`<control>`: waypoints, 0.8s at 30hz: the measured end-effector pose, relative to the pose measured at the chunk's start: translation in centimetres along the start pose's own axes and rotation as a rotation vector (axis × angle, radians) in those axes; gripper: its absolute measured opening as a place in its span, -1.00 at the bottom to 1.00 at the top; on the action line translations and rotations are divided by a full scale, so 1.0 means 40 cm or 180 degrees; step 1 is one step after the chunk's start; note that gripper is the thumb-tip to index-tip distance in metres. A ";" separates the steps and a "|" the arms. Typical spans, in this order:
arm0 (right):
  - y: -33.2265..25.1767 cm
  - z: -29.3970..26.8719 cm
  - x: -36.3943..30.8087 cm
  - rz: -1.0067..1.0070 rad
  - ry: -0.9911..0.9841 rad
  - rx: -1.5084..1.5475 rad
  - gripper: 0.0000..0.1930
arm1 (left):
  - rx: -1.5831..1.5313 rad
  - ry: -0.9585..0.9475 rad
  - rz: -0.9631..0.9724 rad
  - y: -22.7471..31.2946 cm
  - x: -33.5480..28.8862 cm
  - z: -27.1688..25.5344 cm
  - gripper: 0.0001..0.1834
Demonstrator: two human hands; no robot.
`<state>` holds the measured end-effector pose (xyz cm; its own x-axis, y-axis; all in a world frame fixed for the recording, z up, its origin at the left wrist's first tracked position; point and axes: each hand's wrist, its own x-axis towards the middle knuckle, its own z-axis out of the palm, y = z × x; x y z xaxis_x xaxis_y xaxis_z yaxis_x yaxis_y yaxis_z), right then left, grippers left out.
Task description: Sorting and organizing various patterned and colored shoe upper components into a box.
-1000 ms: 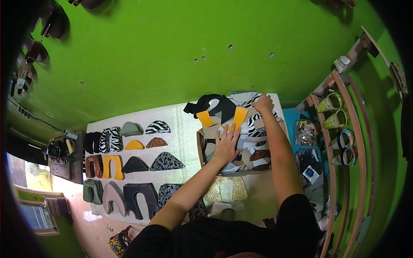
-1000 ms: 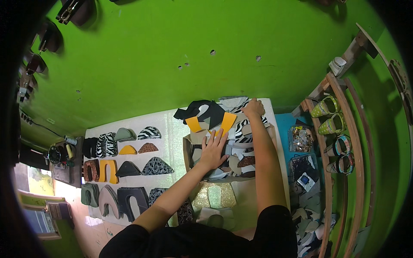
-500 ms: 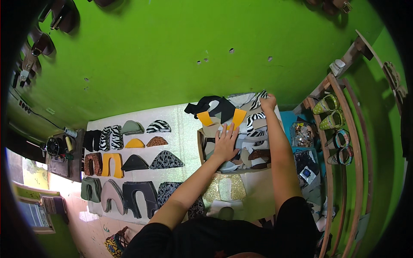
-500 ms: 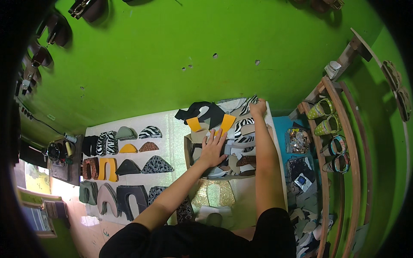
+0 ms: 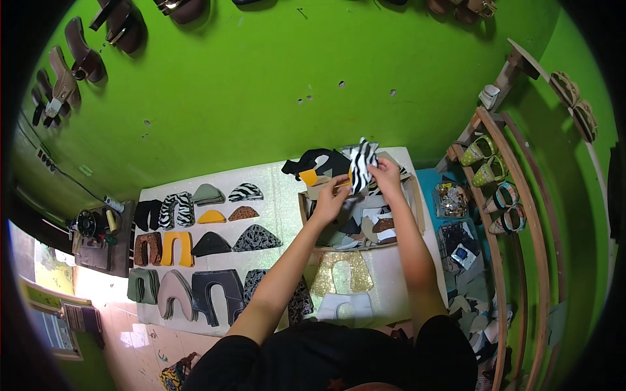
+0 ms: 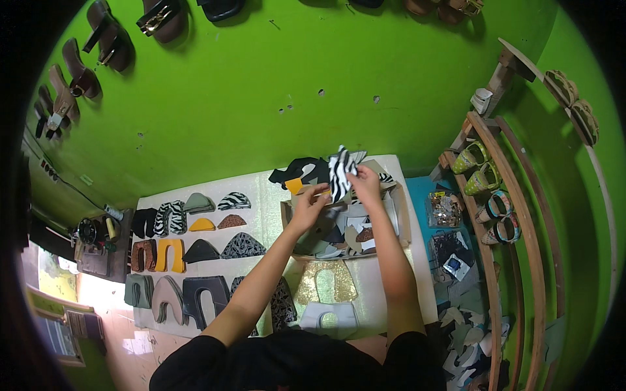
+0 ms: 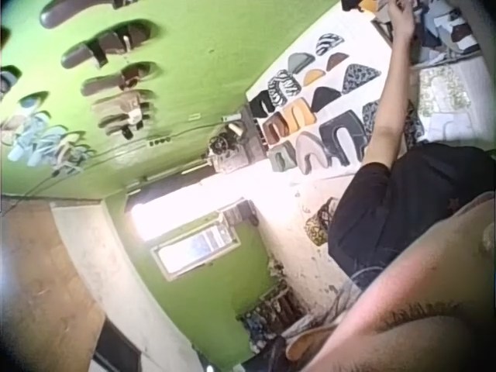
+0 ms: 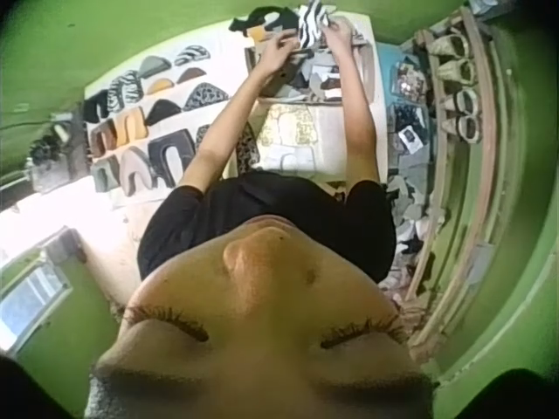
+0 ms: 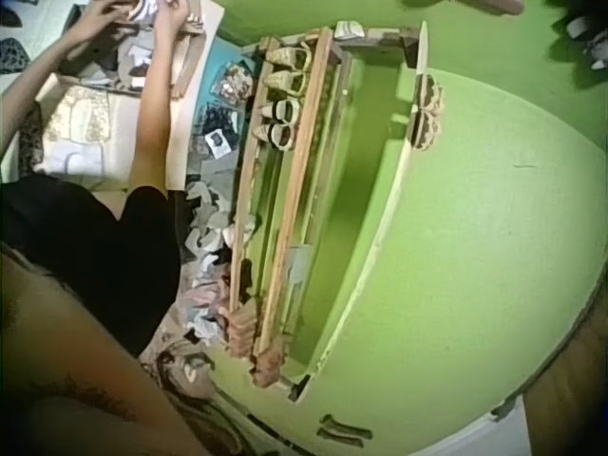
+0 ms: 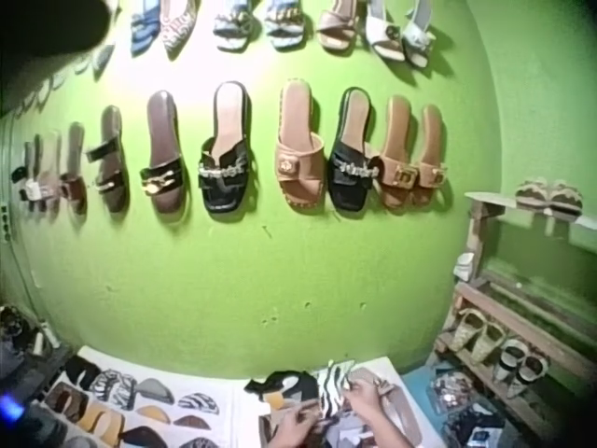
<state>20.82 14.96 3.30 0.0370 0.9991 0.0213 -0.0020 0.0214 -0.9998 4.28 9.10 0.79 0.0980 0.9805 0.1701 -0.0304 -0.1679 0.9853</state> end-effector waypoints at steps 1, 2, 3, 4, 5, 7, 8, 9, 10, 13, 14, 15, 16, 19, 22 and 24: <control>-0.016 0.021 -0.033 0.0015 -0.0072 0.0199 -0.80 | -0.0453 0.0118 -0.0106 0.024 -0.010 0.005 -0.62; -0.014 0.036 -0.056 -0.0061 -0.0154 0.0232 -0.82 | -0.0331 0.0351 -0.0010 0.045 -0.022 0.008 -0.67; -0.022 0.055 -0.080 -0.0141 -0.0249 0.0264 -0.84 | -0.0327 0.0369 -0.0003 0.046 -0.031 0.001 -0.67; -0.038 0.069 -0.105 -0.0135 -0.0227 0.0161 -0.86 | -0.0216 0.0483 -0.0102 0.048 -0.041 -0.012 -0.68; -0.042 0.082 -0.126 0.0007 -0.0286 0.0403 -0.88 | -0.0105 0.0599 -0.0202 0.049 -0.052 -0.025 -0.69; -0.040 0.092 -0.158 0.0076 -0.0260 0.0585 -0.89 | -0.0233 0.0608 -0.0110 0.056 -0.075 -0.044 -0.73; -0.040 0.096 -0.172 0.0070 -0.0270 0.0586 -0.89 | -0.0415 0.0600 -0.0171 0.039 -0.085 -0.056 -0.74; -0.045 0.100 -0.188 0.0179 -0.0229 0.0685 -0.90 | -0.0597 0.0583 -0.0239 0.051 -0.097 -0.059 -0.75; -0.047 0.103 -0.201 0.0289 -0.0189 0.0784 -0.90 | -0.0706 0.0608 -0.0319 0.074 -0.116 -0.056 -0.74; -0.043 0.114 -0.229 0.0277 -0.0188 0.0725 -0.89 | -0.0593 0.0585 -0.0281 0.075 -0.154 -0.072 -0.78; -0.043 0.117 -0.237 0.0281 -0.0199 0.0726 -0.89 | -0.0590 0.0596 -0.0282 0.076 -0.166 -0.080 -0.78; -0.045 0.118 -0.243 0.0210 -0.0122 0.0677 -0.89 | -0.0322 0.0606 -0.0290 0.081 -0.176 -0.087 -0.80; -0.048 0.119 -0.248 0.0139 -0.0045 0.0629 -0.88 | -0.0053 0.0614 -0.0300 0.086 -0.185 -0.091 -0.83; -0.022 0.116 -0.254 -0.0302 0.0005 0.0083 -0.87 | -0.0237 0.0714 -0.0179 0.068 -0.205 -0.098 -0.84; 0.020 0.101 -0.261 -0.0516 0.0127 -0.0329 -0.81 | -0.0272 0.0718 -0.0227 0.071 -0.228 -0.100 -0.81; 0.030 0.094 -0.277 -0.0686 0.0295 -0.0913 -0.71 | -0.0376 0.0759 -0.0297 0.070 -0.238 -0.099 -0.79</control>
<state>16.65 4.06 1.88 0.0965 0.9649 0.2442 0.2954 0.2066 -0.9328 -0.66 -0.30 1.88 -0.1305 0.9898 0.0569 -0.1494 -0.0764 0.9858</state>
